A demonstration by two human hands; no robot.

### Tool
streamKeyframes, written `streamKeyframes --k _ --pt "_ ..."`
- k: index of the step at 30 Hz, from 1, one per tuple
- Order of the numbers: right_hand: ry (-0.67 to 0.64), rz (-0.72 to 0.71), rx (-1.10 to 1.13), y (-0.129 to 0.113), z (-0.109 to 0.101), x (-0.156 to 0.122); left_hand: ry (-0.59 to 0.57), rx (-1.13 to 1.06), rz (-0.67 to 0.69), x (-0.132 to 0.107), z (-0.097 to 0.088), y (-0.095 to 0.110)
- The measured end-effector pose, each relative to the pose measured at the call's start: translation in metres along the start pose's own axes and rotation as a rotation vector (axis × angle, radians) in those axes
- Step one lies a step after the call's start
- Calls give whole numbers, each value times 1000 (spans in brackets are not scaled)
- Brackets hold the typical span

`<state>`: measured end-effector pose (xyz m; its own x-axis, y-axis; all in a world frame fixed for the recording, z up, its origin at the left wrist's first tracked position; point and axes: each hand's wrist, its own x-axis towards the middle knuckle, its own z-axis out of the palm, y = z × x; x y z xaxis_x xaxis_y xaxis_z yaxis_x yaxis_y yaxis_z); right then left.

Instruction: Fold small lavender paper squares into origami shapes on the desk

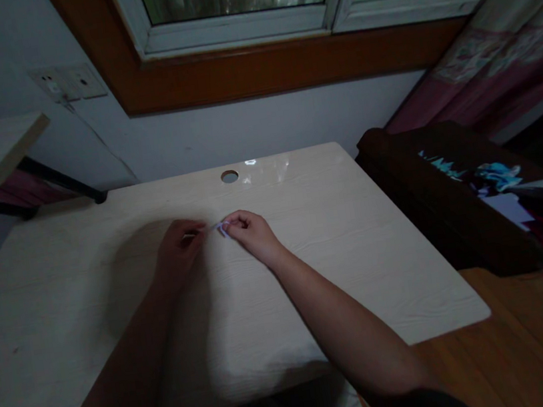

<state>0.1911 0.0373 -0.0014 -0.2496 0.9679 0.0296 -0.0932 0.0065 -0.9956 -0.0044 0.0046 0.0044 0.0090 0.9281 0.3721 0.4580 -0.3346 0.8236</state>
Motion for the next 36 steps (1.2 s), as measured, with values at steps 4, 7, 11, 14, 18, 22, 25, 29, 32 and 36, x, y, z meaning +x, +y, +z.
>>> streamKeyframes --k 4,7,11,14,18,22,25,29,32,36 --pt "-72 37 0 -5 1 -1 -54 51 166 -2 4 2" --pt "-137 68 -43 -8 0 -1 -75 136 280 -3 5 0" --pt "-203 104 -42 -8 -3 0 -70 212 314 -3 4 0" --pt "-227 102 -31 -7 -5 1 -64 216 313 -4 2 2" --pt "-241 97 -28 -7 -6 0 -67 195 329 -4 1 6" --pt "-256 103 -21 -8 -6 -1 -77 209 337 -5 2 5" --pt "-254 108 -37 -10 -6 -2 -81 204 346 -5 2 3" --pt "-266 102 -46 -13 -4 -2 -88 178 325 -6 3 4" --pt "-238 81 -51 -12 -4 -1 -58 120 274 -6 2 7" --pt "-223 58 -10 -8 -6 0 12 41 104 -6 -1 8"
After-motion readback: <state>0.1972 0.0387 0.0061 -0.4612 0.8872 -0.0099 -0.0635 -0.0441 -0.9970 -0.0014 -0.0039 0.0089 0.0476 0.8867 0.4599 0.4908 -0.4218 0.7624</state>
